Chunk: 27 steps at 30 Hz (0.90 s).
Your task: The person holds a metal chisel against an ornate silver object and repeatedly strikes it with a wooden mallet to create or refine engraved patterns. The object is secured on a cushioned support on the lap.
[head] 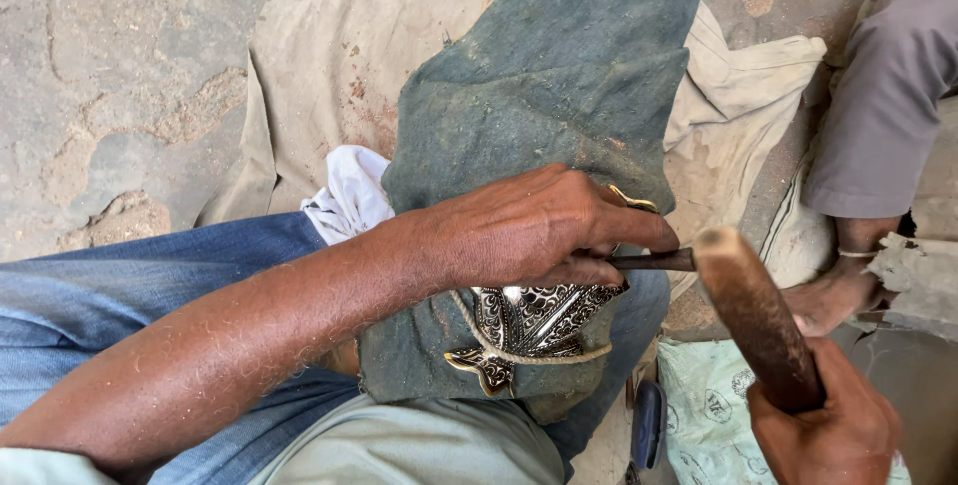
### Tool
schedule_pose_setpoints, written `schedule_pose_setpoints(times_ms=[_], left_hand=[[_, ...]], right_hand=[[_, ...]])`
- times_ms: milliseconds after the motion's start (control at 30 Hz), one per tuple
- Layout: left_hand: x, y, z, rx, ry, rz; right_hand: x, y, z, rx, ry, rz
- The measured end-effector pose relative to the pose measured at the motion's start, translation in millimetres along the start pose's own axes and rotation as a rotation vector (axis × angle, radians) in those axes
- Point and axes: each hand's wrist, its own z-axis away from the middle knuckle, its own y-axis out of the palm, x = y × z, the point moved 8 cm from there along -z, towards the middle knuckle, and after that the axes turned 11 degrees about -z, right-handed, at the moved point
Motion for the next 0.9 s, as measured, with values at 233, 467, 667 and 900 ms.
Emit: schedule_pose_setpoints(times_ms=[233, 467, 667, 900], left_hand=[[1, -1, -4, 0.031, 0.014, 0.057], [0, -4, -7, 0.052, 0.056, 0.073], [2, -1, -10, 0.129, 0.008, 0.11], [4, 4, -13, 0.205, 0.022, 0.068]], right_hand=[[6, 7, 4, -0.015, 0.057, 0.136], [0, 10, 7, -0.055, 0.015, -0.106], [-14, 12, 13, -0.137, -0.076, -0.198], [-6, 7, 11, -0.128, 0.029, -0.255]])
